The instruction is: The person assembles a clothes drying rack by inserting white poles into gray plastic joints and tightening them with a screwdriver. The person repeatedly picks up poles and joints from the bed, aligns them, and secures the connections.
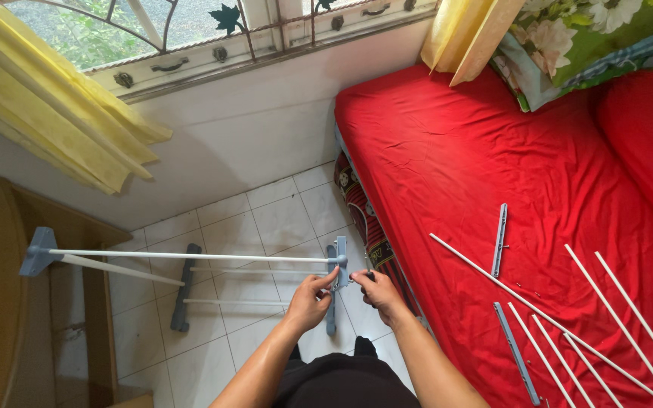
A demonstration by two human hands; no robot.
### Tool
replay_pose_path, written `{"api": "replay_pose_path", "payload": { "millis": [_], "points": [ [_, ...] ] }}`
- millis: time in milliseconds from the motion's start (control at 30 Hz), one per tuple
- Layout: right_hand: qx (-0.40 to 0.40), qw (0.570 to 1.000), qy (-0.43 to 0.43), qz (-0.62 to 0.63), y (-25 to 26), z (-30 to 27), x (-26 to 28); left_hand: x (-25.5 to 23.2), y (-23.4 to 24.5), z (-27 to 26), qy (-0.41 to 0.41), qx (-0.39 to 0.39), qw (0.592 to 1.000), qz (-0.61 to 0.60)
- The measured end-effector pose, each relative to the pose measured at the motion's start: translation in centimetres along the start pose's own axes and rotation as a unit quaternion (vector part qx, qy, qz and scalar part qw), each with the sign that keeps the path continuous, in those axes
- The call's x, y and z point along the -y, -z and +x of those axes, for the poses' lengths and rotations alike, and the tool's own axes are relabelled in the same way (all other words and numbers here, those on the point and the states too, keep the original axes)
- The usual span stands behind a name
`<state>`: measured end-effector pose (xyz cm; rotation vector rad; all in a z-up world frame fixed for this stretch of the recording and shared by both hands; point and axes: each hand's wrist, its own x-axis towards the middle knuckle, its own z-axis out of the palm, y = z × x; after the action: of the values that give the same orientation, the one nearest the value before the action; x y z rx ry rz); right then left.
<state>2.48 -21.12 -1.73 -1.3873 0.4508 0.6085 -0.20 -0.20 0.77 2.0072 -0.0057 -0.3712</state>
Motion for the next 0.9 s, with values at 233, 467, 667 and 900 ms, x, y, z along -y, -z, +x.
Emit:
{"api": "replay_pose_path", "payload": {
  "millis": [233,467,667,900],
  "points": [
    [-0.009,0.999,0.014,-0.045,0.24,0.4,-0.77,-0.06,0.07,-0.01,-0.001,0.0,1.0,0.002],
    [0.046,0.998,0.042,0.021,0.47,-0.08,-0.32,-0.13,0.18,-0.01,-0.002,0.001,1.0,0.013],
    [-0.015,0.999,-0.028,-0.04,0.0,0.06,-0.16,0.21,0.01,0.11,-0.006,-0.002,1.0,0.002],
    [-0.015,0.998,0.027,-0.051,0.12,0.14,-0.43,0.39,0.04,0.12,-0.009,0.001,1.0,0.013]
  ]
}}
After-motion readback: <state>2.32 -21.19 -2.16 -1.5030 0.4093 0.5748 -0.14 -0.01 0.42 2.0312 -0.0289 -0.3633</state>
